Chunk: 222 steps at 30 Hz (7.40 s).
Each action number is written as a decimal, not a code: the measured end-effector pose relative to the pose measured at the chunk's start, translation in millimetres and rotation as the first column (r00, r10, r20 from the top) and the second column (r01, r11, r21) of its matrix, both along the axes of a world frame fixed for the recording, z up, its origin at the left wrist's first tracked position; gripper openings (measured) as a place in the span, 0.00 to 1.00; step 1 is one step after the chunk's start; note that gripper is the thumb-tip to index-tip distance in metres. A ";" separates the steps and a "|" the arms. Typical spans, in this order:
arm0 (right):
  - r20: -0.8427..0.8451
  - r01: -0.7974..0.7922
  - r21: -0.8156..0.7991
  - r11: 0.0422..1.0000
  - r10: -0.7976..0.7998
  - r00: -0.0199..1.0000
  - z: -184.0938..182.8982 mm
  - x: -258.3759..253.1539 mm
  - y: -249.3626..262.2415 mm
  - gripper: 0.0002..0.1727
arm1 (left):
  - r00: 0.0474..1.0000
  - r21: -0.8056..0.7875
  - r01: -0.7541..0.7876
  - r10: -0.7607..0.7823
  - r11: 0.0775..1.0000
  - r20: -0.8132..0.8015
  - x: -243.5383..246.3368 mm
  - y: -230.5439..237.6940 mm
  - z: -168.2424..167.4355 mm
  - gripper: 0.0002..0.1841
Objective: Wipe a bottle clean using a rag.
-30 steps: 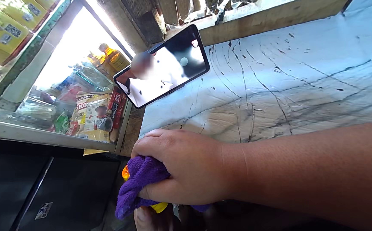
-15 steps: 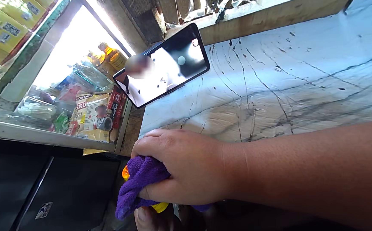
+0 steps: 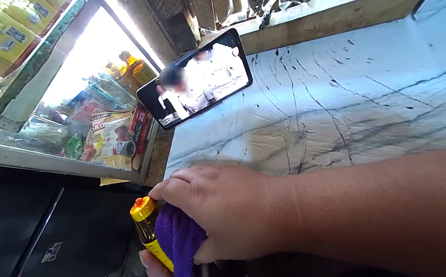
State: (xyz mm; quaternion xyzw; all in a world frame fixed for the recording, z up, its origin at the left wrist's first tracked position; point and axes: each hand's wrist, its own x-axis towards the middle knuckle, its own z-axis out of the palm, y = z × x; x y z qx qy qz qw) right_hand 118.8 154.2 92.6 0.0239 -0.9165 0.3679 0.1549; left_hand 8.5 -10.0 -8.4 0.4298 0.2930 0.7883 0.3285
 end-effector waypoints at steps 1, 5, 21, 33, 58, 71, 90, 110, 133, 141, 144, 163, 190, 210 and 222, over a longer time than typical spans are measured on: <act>0.018 -0.005 0.009 1.000 0.004 1.000 1.4 0.2 -0.1 0.43 | 0.999 -0.008 -0.033 0.033 0.999 -0.005 -0.8 0.1 -0.2 0.24; 0.014 -0.002 0.029 1.000 0.002 1.000 0.9 1.1 -0.8 0.45 | 0.996 -0.019 -0.092 0.092 0.996 -0.014 -2.5 -1.0 -2.3 0.24; 0.006 -0.011 0.039 0.999 0.011 1.000 -0.1 1.5 -0.6 0.45 | 0.983 0.012 0.179 -0.179 0.984 0.050 -8.2 -5.7 -7.1 0.26; 0.009 -0.017 0.010 1.000 0.017 1.000 0.0 0.6 0.3 0.43 | 0.999 -0.026 -0.034 0.033 0.999 -0.020 3.6 -2.0 -2.4 0.24; -0.041 -0.024 -0.242 0.970 0.014 0.999 2.0 0.2 5.9 0.17 | 1.000 -0.097 0.017 -0.018 0.995 -0.004 5.9 -1.6 -1.0 0.22; -0.038 -0.016 -0.244 0.970 0.007 0.999 2.2 0.5 5.6 0.16 | 0.998 -0.055 0.066 -0.066 0.996 0.013 7.9 2.4 -6.1 0.24; 0.020 -0.053 -0.160 0.986 0.057 0.998 3.9 -0.3 4.8 0.36 | 0.828 -0.029 0.312 -0.256 0.950 0.498 -43.5 -47.0 -48.4 0.30; -0.039 -0.035 -0.272 0.962 0.025 0.999 2.9 0.2 5.5 0.15 | 0.968 -0.068 0.172 -0.155 0.983 0.198 4.7 0.2 -8.5 0.29; 0.023 -0.020 0.014 1.000 0.020 1.000 0.9 1.6 -2.1 0.56 | 0.978 -0.101 -0.056 0.075 0.993 0.196 -28.0 -33.6 -18.9 0.19; 0.044 -0.028 -0.164 0.986 0.035 0.998 6.3 0.9 2.8 0.39 | 0.991 -0.079 0.052 -0.042 0.995 0.128 -10.0 -22.8 -21.3 0.23; 0.009 -0.002 -0.221 0.975 0.004 1.000 6.2 1.6 3.3 0.31 | 0.969 -0.045 0.166 -0.155 0.985 0.195 11.2 -3.2 -3.3 0.22; 0.009 0.065 -0.297 0.953 -0.066 0.998 8.4 1.5 5.8 0.13 | 0.930 -0.121 0.305 -0.268 0.945 0.251 9.4 3.1 2.1 0.32; -0.024 0.051 -0.285 0.957 -0.061 0.998 4.4 0.5 5.6 0.14 | 0.924 -0.074 0.242 -0.206 0.967 0.321 2.6 5.0 3.1 0.24; -0.022 0.034 -0.237 0.971 -0.040 0.999 5.6 1.2 4.9 0.15 | 0.994 -0.086 0.031 -0.022 0.996 0.106 8.1 7.6 4.2 0.19; 0.031 -0.008 -0.281 0.960 0.018 0.999 6.7 0.0 6.9 0.17 | 0.953 -0.099 0.283 -0.268 0.954 0.143 -2.0 -5.9 -0.4 0.25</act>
